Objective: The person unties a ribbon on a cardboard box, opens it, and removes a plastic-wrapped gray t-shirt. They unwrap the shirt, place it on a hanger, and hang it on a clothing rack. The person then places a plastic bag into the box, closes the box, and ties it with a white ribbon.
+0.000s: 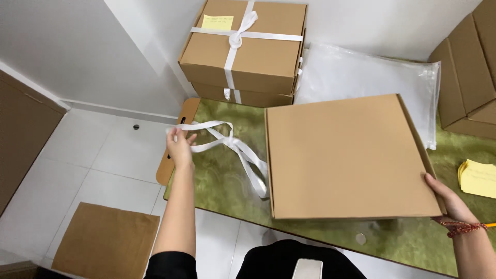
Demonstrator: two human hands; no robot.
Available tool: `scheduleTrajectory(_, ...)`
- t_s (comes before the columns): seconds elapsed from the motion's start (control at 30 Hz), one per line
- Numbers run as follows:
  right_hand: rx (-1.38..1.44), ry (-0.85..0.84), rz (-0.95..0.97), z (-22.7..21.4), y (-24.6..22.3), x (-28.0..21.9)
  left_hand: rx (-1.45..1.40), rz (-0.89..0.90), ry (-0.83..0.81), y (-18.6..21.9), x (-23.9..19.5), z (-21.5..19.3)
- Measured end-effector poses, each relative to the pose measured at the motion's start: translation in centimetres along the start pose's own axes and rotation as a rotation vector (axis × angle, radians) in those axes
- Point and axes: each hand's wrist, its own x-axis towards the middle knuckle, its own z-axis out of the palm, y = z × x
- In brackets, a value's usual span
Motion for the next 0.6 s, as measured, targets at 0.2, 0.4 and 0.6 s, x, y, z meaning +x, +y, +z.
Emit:
scheduleTrajectory(0.2, 0.056, 0.03, -0.01, -0.5, 2.7, 3.8, 0.423, 0.02, -0.346, -1.2, -6.0, 0.9)
scheduleTrajectory(0.4, 0.084, 0.009, -0.002, 0.3, 2.5, 0.9, 1.165, 0.222, -0.776, -8.0, -11.1, 3.2)
scheduleTrajectory(0.6, 0.114, 0.067, 0.004, -1.8, 4.0, -0.1, 1.289, 0.205, -0.824, -10.3, -13.5, 4.4)
